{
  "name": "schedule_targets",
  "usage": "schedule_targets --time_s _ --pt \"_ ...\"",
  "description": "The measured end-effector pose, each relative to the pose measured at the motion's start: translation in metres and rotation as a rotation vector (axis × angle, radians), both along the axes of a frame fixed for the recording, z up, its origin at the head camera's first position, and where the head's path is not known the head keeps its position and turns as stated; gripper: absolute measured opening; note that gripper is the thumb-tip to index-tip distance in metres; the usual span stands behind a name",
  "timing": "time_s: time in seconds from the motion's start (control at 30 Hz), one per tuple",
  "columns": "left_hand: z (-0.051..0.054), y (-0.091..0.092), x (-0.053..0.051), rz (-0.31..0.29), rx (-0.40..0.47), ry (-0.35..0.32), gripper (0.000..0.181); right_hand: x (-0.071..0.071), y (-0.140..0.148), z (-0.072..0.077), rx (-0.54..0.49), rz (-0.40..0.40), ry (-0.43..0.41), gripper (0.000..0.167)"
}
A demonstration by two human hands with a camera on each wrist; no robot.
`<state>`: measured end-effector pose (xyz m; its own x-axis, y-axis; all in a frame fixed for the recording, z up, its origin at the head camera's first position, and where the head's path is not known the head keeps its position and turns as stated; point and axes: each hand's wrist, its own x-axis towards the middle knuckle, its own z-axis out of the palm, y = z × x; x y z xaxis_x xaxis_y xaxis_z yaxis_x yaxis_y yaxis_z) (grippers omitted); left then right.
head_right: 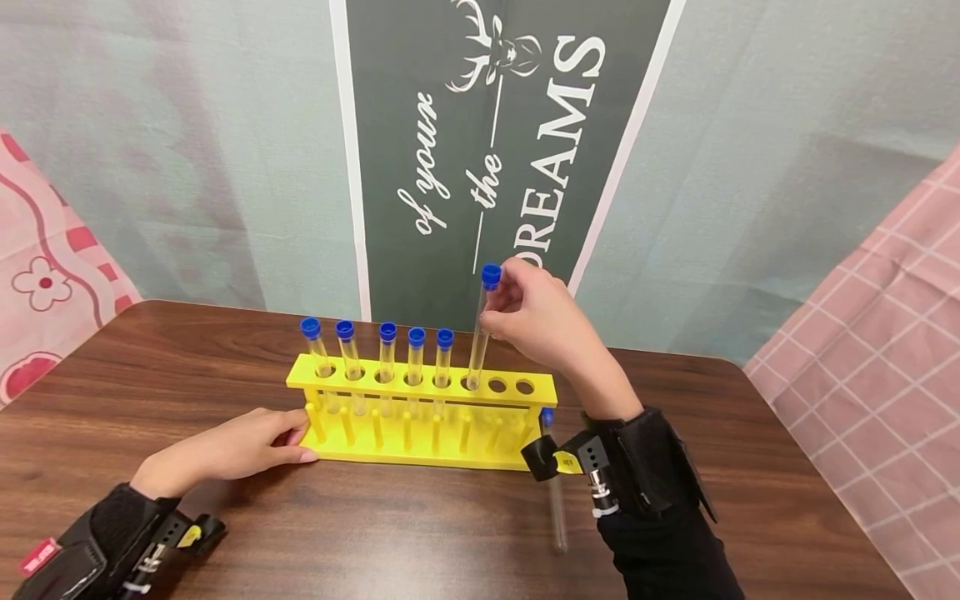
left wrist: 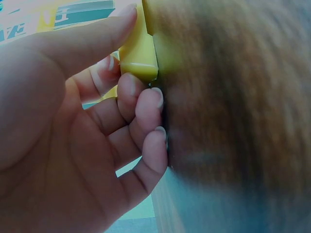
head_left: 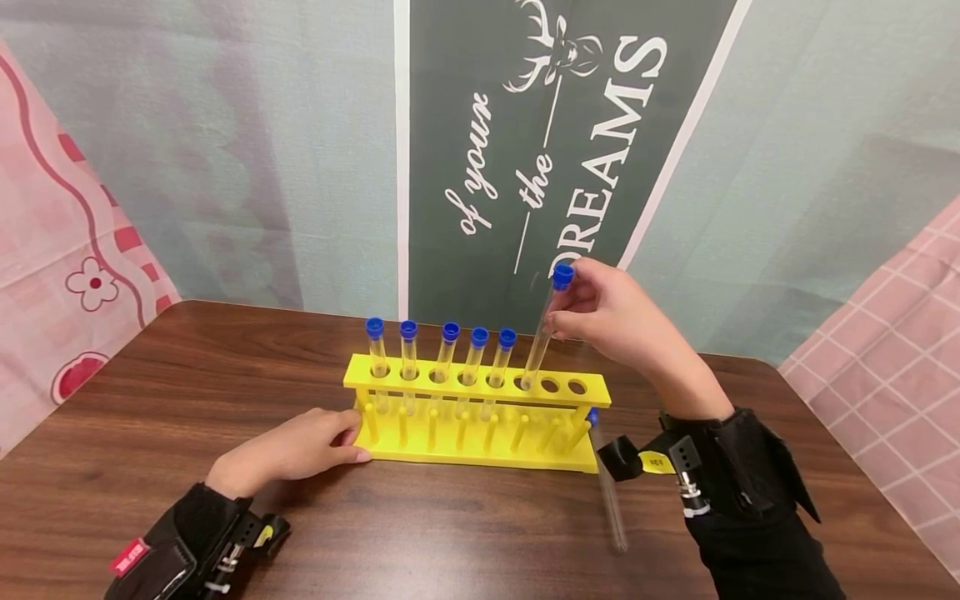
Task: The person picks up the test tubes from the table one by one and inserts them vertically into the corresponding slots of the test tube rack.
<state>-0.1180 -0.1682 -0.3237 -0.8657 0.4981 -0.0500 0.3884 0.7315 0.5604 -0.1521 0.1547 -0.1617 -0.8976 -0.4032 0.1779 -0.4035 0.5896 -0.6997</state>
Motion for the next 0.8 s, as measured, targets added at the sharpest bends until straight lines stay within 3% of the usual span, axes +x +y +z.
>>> schedule_targets --time_s 0.43,0.8 --pt "0.0 0.001 0.0 0.019 -0.002 -0.038 0.033 -0.005 -0.001 -0.01 0.027 0.004 -0.005 0.017" --pt "-0.002 0.0 0.0 -0.005 -0.01 0.027 0.033 -0.005 0.001 -0.018 0.056 0.014 0.014 0.015"
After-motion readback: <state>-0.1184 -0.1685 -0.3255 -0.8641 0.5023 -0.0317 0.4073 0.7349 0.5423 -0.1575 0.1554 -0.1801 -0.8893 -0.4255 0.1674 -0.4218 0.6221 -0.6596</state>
